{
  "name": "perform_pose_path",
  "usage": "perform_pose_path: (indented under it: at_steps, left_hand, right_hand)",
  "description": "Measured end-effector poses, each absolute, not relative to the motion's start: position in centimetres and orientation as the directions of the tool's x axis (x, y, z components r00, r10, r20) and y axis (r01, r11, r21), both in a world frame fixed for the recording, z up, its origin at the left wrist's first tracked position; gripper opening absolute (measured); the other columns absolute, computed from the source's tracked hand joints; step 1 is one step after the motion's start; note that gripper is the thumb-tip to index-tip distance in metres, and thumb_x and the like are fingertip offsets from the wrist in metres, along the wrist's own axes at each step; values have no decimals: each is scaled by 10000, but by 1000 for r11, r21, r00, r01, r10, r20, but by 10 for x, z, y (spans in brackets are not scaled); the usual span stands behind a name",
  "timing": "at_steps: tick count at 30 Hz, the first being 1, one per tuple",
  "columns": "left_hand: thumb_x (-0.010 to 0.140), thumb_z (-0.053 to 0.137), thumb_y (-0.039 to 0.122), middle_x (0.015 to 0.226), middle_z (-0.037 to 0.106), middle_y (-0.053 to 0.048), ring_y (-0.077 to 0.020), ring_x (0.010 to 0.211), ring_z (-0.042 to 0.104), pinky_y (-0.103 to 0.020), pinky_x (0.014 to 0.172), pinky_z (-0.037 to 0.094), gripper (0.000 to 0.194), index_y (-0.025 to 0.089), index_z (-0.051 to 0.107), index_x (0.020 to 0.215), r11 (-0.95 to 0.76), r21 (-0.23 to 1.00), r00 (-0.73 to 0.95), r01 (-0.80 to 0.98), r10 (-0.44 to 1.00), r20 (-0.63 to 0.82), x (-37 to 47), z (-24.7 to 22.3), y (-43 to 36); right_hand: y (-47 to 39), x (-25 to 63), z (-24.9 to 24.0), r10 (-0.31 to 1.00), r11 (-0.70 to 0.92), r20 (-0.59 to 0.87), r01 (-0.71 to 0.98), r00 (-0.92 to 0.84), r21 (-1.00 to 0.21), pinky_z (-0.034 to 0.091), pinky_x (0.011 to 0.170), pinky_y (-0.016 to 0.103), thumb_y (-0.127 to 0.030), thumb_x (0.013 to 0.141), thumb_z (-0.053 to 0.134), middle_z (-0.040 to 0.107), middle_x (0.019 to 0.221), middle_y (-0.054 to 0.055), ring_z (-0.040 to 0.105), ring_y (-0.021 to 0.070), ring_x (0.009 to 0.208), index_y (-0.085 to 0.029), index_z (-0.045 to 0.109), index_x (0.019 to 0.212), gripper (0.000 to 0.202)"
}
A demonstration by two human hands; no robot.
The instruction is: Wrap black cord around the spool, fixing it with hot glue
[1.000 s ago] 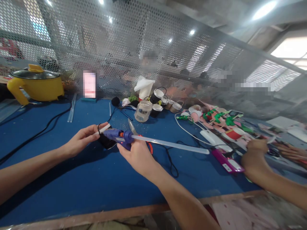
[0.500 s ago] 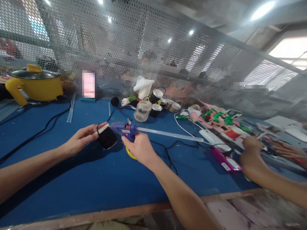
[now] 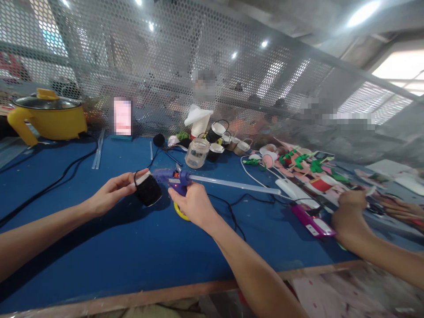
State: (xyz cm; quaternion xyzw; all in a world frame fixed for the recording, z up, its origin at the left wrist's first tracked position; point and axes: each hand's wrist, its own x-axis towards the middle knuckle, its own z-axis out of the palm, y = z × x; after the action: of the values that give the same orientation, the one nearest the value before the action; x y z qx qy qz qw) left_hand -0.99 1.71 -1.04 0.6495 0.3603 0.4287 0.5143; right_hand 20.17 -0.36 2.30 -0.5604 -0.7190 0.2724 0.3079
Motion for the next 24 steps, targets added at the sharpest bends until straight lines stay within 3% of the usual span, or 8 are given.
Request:
perform_pose_path:
  at_steps: [24]
  left_hand:
    - [737,541,347,1316,395,-140,-256,1267,249,-446,1029,157,210,176,450,656,-217,976,377,37,907,187,-9,-7,15]
  right_hand:
    - [-7,202,25,982,175,90,623,-166,-762,407,415,226,-352,719,507,468,354,-34,477,114,325,-175,467,548,250]
